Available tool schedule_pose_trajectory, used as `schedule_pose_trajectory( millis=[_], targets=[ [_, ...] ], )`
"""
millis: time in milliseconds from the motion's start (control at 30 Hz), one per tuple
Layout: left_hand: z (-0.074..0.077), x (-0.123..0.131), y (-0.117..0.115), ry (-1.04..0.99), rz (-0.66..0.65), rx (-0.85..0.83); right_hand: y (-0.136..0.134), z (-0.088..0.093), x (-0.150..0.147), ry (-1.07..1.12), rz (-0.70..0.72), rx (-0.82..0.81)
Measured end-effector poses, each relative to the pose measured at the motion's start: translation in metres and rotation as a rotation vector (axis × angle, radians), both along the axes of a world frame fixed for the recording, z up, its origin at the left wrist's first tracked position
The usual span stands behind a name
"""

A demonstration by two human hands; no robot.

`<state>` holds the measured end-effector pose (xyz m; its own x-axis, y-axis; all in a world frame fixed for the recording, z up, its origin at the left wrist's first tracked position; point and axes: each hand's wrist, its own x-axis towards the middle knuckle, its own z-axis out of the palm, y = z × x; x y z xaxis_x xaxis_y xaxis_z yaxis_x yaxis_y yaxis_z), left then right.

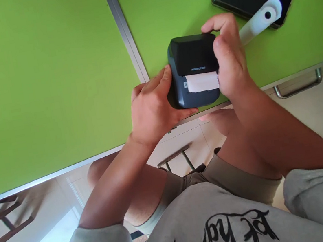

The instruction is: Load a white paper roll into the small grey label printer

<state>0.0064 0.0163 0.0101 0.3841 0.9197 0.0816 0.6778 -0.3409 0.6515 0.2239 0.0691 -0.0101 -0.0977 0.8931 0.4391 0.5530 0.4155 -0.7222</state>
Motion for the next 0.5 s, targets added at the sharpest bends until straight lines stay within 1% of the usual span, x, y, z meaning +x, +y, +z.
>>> schedule_pose_trajectory(
  millis=[100, 267, 500],
  targets=[
    [0.0, 0.001, 0.0, 0.036, 0.03, 0.018, 0.0, -0.002, 0.001, 0.012, -0.004, 0.0],
    [-0.002, 0.004, -0.001, 0.101, 0.036, 0.05, 0.003, -0.006, 0.002, 0.074, 0.01, 0.024],
    [0.0, 0.006, -0.004, 0.157, 0.067, 0.028, 0.006, -0.011, 0.002, 0.057, -0.05, 0.03]
  ],
)
